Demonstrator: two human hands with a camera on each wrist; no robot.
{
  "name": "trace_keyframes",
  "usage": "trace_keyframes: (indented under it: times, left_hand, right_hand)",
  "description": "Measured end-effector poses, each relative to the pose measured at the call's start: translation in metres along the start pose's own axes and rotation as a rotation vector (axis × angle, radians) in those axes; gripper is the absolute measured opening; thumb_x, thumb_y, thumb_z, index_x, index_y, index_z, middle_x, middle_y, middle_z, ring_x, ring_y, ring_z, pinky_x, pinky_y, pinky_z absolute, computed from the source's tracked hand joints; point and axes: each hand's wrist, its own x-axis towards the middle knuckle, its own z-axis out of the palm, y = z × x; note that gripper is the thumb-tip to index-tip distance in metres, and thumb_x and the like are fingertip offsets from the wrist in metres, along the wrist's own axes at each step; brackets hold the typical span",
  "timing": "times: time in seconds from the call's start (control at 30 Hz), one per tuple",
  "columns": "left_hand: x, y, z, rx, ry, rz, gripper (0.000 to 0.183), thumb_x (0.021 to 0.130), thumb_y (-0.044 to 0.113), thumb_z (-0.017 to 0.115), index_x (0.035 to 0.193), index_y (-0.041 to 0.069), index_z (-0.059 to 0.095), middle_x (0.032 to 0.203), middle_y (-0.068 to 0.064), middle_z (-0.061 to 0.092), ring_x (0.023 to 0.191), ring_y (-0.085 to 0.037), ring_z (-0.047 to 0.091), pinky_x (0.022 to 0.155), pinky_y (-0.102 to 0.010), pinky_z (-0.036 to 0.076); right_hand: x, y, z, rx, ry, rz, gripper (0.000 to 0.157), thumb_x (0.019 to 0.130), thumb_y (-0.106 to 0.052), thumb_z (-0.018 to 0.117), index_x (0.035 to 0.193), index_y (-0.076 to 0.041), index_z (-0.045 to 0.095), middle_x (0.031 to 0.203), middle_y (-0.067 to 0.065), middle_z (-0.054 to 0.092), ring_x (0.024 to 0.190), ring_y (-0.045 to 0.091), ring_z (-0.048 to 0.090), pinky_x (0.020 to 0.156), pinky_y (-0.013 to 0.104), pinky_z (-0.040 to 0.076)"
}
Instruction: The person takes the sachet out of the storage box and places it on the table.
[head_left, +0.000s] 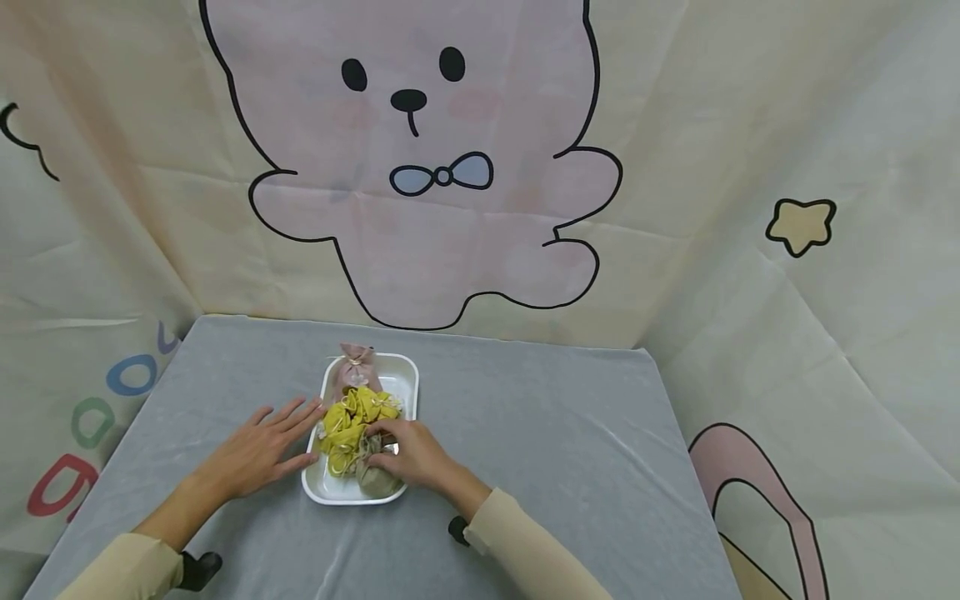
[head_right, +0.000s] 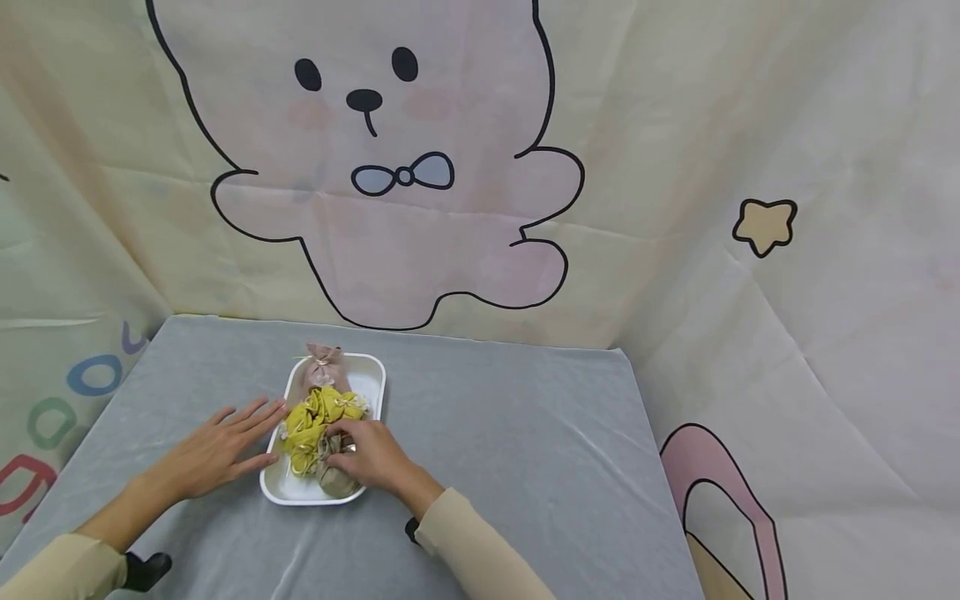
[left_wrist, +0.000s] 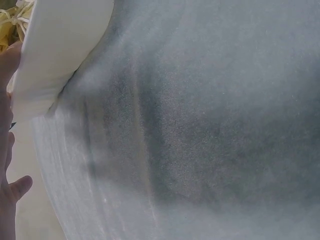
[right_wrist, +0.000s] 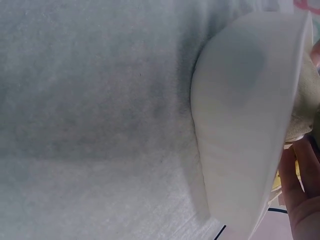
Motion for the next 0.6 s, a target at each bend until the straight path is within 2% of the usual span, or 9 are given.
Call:
trace_keyframes:
  times: [0.23,0.6]
  left_hand:
    - [0.0001,0.0012,0.0003,-0.028,-0.021,-0.006,0.074,0.094,0.05,0.064,0.152,0.009,0.043,0.156,-0.012,0.04,0.14,-0.036,0.039,0.102,-0.065,0.036]
    - [0.0003,-0.0007,0.0021,-0.034,-0.021,-0.021,0.074,0.094,0.051,0.063,0.152,0.01,0.042,0.156,-0.012,0.039,0.141,-0.036,0.038,0.102,-0.065,0.036]
  right_hand:
    - [-0.004,0.002,0.0029,0.085,0.055,0.025,0.014,0.089,-0.009,0.074,0.102,-0.01,0.071,0.101,-0.002,0.072,0.092,-0.002,0.063,0.082,0.014,0.049]
    - [-0.0044,0.0011,0.0048,0.216,0.12,0.006,0.017,0.087,0.006,0.07,0.102,-0.002,0.068,0.098,0.008,0.072,0.085,0.003,0.067,0.076,0.014,0.051]
